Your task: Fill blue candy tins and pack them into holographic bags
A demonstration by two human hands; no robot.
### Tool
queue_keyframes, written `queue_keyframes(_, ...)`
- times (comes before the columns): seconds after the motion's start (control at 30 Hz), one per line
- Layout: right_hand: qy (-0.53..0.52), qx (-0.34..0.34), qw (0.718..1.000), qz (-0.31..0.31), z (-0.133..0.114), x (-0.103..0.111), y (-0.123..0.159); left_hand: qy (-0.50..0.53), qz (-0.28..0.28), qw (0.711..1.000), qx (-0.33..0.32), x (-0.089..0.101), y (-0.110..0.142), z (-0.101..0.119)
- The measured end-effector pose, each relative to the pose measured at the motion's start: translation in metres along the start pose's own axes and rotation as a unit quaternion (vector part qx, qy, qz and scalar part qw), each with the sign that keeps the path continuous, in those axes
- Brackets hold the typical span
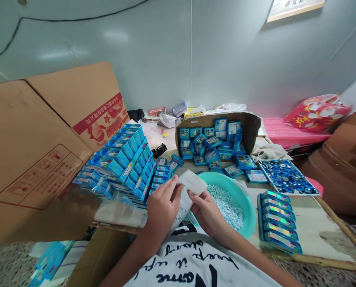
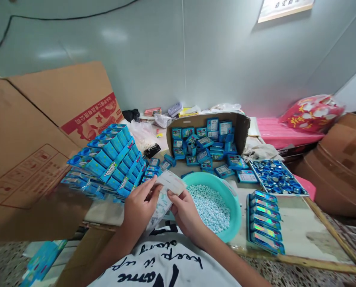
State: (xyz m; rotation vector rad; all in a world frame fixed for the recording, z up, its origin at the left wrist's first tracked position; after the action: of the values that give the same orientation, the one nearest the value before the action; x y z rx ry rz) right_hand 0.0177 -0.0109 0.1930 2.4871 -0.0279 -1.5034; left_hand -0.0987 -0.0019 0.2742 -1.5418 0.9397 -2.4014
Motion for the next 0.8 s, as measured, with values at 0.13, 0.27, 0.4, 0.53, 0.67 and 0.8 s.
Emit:
queue_keyframes(0.13,-0.034,-0.002,0.999,0.02,0.003,0.006,-0.004,-0.061,-0.023,0.996,-0.063,-0.013,0.017,0.006)
queue_keyframes(0.27,-0.04,-0.021,0.998,0.035,0.007,0.009,-0.008,-0.066,-0.084,0.992,-0.074,-0.024,0.029,0.001)
queue_keyframes(0.4,-0.011,-0.013,0.999,0.046,0.007,0.015,-0.012,-0.056,-0.129,0.987,-0.083,-0.03,0.036,-0.004)
queue_keyframes(0.53,0.017,-0.006,0.998,0.058,0.007,0.03,-0.021,-0.001,-0.152,0.984,-0.09,-0.031,0.038,0.0)
queue_keyframes(0.67,0.023,0.037,0.989,0.14,-0.005,0.071,-0.035,0.118,-0.18,0.977,-0.004,-0.041,0.036,-0.007)
queue_keyframes(0.8,0.159,0.114,0.954,0.228,-0.035,0.134,-0.044,0.264,-0.145,0.934,0.193,-0.066,0.041,-0.046)
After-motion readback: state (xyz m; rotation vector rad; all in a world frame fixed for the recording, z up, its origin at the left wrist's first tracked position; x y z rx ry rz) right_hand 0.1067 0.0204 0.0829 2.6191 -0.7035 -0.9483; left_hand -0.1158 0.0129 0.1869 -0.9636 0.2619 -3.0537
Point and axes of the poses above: each hand's wrist, its own y-axis away from the middle knuckle, its own x-axis out of the back of the hand, z = x × y, the point moved 7 cm from there along -y, towards the middle knuckle, and after that the axes turned 12 degrees about -y, right-handed, at the moved point
